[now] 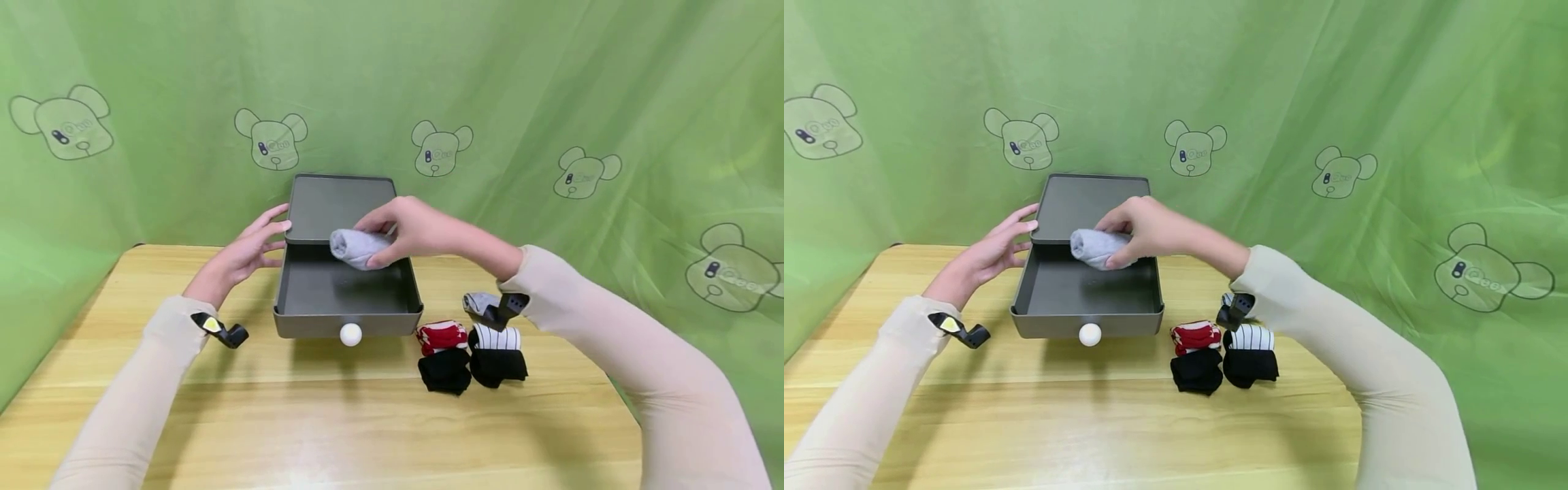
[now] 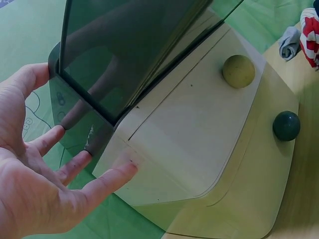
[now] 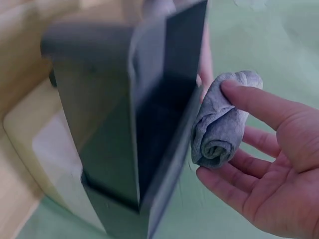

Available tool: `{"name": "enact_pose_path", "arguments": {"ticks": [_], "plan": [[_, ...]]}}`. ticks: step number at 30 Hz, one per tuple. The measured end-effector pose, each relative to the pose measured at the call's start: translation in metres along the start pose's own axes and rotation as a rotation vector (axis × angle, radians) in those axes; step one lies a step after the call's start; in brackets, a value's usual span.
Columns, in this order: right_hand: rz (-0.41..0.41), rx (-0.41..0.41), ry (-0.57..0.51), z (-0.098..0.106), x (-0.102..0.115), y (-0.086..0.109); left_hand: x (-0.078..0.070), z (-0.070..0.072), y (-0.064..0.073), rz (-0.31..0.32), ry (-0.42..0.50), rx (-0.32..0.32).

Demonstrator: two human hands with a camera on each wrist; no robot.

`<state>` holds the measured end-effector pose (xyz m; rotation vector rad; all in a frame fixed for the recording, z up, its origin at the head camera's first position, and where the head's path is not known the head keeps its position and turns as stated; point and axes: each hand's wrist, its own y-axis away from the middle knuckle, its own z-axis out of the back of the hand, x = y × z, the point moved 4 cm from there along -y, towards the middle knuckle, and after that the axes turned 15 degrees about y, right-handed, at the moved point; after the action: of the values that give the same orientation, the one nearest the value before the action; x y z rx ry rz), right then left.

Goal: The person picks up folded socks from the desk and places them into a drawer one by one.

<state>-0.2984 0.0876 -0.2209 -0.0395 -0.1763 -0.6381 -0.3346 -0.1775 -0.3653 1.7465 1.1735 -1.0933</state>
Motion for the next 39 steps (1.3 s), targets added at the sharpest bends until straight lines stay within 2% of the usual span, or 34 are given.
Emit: {"name": "enact_pose_path", "arguments": {"ticks": [9, 18, 24, 30, 39], "plan": [[0.056, 0.103, 0.112, -0.029, 0.030, -0.026, 0.001, 0.001, 0.000, -0.004, 0.006, 0.006], [0.076, 0.225, 0.163, -0.035, 0.045, -0.050, 0.001, 0.002, -0.001, -0.003, 0.025, 0.013], [0.057, 0.289, 0.203, -0.037, 0.048, -0.063, 0.001, 0.002, -0.001, 0.002, 0.022, 0.015], [0.041, 0.347, 0.247, -0.045, 0.053, -0.068, 0.001, 0.002, -0.001, 0.002, 0.026, 0.012], [0.019, 0.353, 0.246, -0.056, 0.057, -0.068, 0.001, 0.001, 0.000, 0.003, 0.019, 0.010]]}}
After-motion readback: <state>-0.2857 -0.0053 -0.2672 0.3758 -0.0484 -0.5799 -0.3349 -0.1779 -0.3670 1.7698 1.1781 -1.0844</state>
